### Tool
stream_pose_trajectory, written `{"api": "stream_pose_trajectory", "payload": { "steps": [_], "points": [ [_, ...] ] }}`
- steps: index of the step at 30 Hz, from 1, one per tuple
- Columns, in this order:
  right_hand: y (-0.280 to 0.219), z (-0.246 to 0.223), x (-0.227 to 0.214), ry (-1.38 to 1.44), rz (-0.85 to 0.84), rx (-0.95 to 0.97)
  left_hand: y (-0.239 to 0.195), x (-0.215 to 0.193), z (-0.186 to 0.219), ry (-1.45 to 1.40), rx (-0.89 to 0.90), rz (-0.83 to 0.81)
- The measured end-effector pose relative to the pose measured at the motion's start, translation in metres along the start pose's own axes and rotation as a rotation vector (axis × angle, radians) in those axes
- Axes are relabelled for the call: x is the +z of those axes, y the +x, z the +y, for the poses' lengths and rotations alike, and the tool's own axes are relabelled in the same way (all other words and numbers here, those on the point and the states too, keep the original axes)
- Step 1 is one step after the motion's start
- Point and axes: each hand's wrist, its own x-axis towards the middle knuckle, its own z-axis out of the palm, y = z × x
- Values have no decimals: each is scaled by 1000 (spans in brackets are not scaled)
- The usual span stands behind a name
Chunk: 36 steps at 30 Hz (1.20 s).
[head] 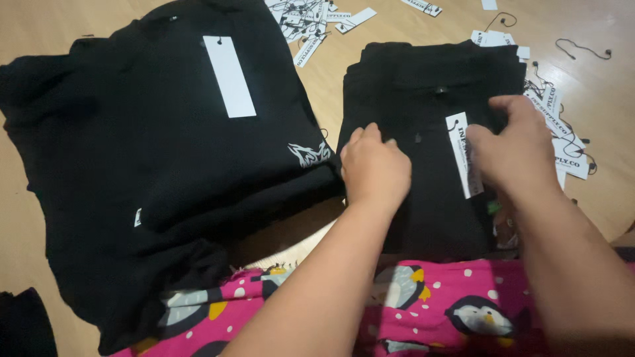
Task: The person sits on the floor and attaches white rectangular tags to a stack of black t-shirts. They thread a string through the tag and the shirt's collar, then place the tagged shirt onto a separate pile.
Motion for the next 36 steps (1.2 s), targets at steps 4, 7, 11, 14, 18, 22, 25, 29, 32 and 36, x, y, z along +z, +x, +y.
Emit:
{"api": "stream_pose_trajectory", "payload": {
  "steps": [4, 7, 11, 14, 18, 22, 25, 29, 32, 36],
  "points": [
    [7, 15, 11, 7, 34, -46, 3, -8, 4, 137, -112, -92],
    [1, 8, 6, 36, -13, 56, 2, -18, 3, 29, -197, -96],
    [-12, -7, -4, 116, -48, 237, 0, -38, 14, -43, -300, -118],
    [-16, -6, -9, 182, -82, 336, 2, -48, 20, 17, -368, -215],
    [-16, -3, -10, 141, -19, 359, 1, -64, 32, 159, -428, -356],
    [-14, 3, -9, 121, 35, 290, -8, -61, 25, 108, -412, -268],
    [-6, 21, -3, 145, 47, 211, -18, -49, 15, 22, -278, -92],
    [2, 37, 7, 159, 174, 66, -24, -38, 4, -165, -147, 92],
    [6, 40, 9, 165, 215, 61, -27, -50, 13, -299, -257, 88],
    [15, 60, 14, 97, 192, 69, -45, -93, 55, -264, -463, -255]
  ]
}}
